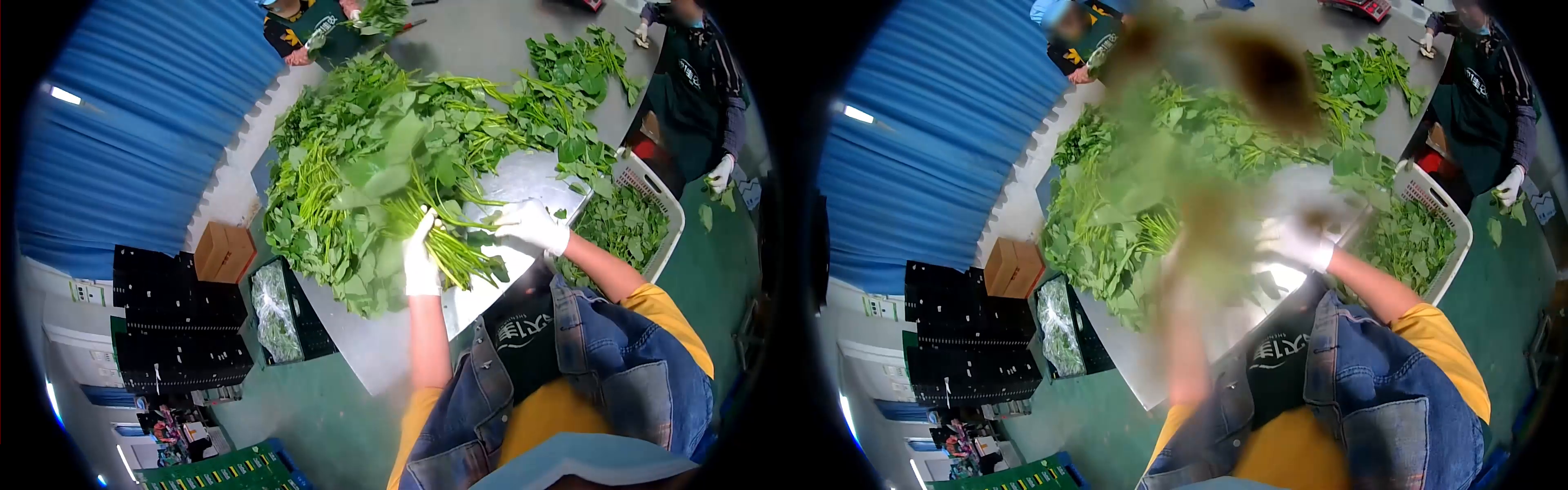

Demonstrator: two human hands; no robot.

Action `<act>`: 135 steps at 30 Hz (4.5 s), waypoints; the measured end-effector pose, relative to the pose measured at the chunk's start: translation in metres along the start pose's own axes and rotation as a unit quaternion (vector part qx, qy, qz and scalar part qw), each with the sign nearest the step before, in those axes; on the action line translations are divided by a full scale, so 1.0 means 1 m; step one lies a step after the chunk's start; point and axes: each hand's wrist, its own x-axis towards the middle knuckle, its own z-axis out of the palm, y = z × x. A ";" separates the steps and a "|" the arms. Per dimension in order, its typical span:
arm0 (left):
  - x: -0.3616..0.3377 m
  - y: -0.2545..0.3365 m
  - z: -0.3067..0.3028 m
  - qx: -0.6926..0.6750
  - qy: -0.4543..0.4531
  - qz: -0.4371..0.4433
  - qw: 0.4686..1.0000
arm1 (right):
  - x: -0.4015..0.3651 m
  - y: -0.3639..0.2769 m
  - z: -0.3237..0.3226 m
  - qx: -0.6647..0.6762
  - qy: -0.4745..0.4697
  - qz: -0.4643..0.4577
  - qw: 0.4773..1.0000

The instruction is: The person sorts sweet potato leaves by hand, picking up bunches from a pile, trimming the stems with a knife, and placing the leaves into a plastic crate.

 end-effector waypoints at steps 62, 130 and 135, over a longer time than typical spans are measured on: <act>-0.053 -0.009 -0.082 -0.175 0.110 0.100 0.973 | 0.051 0.009 0.024 0.514 -0.151 0.278 0.797; 0.007 -0.025 -0.045 -0.196 -0.022 0.093 0.976 | -0.200 0.111 -0.060 -0.499 -0.282 0.298 0.763; -0.001 -0.033 -0.036 -0.197 -0.022 0.089 0.976 | -0.070 0.006 -0.045 0.053 0.035 0.321 0.945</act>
